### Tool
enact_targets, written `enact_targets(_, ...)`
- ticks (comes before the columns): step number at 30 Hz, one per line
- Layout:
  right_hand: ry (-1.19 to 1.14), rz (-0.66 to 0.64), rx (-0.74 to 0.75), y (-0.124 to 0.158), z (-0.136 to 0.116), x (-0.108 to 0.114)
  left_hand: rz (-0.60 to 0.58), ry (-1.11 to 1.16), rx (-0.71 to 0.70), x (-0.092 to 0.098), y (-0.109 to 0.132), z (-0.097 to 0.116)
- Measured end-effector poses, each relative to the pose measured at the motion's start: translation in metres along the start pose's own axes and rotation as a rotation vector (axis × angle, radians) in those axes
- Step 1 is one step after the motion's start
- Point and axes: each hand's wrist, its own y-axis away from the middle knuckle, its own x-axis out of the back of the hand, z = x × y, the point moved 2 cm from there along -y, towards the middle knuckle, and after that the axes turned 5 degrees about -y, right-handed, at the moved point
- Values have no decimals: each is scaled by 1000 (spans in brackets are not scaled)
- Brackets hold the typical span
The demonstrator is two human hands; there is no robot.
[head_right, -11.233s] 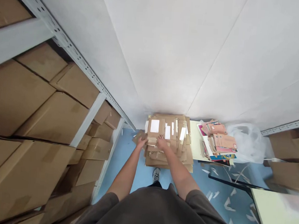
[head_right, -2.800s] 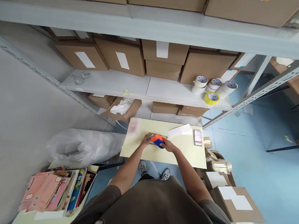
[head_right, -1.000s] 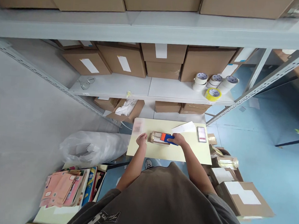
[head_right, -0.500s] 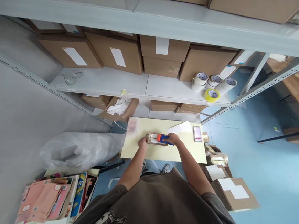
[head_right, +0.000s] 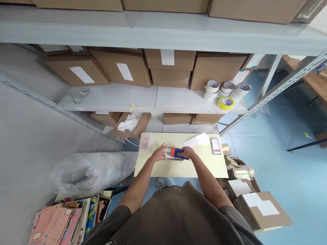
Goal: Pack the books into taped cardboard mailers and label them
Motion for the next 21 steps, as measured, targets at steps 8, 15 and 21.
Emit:
enact_targets(8, -81, 15, 14, -2, 13, -4, -103, -164, -109, 0, -20, -4)
enact_targets(15, -92, 3, 32, 4, 24, 5, -173, -290, -33, -3, -21, -2)
enact_targets(21, -55, 56, 13, 15, 67, 29, -197, -346, -6, -6, -23, 5)
